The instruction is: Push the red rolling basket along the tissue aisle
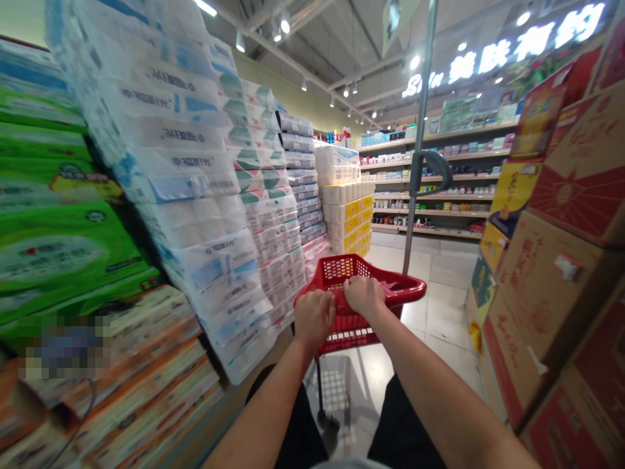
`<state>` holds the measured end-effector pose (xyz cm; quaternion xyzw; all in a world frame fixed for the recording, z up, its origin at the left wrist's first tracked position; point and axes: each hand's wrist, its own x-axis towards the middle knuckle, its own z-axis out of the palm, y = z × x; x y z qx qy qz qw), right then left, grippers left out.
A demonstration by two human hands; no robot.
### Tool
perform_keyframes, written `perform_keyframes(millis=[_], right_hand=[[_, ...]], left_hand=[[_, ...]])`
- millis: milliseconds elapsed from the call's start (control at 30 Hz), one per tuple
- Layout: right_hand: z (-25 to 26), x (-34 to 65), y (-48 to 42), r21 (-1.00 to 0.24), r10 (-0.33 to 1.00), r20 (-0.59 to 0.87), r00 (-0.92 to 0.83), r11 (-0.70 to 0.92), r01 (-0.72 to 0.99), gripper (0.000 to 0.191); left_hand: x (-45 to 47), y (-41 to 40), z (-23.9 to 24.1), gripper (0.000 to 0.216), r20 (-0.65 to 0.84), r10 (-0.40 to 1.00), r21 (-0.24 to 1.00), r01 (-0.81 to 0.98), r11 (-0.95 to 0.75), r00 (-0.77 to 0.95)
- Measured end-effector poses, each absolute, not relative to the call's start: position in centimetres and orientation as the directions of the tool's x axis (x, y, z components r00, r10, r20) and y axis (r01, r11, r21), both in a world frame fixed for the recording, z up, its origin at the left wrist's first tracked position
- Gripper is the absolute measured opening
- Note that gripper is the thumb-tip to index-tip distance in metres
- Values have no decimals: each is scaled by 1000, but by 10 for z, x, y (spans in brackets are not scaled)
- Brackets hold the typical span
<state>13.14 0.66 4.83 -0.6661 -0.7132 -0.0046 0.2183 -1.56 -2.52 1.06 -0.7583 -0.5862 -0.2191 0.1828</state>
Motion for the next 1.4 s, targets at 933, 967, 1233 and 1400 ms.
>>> perform_keyframes(millis=[933,967,1233,1400], right_hand=[[47,131,7,-269,947,321,-10,101,958,44],[47,131,8,-268,948,319,-10,100,958,45],[46,130,6,-267,943,334,3,91,959,45],[48,130,4,-282,942,335,4,96,955,45]], left_hand=[[-17,-25,4,40,584,770,-68,961,-270,257],[-17,-25,5,40,582,775,-59,963,-263,248],[-17,-21,16,49,490,850,32,970,-242,196],[-19,-27,12,51,555,811,44,966,-254,188]])
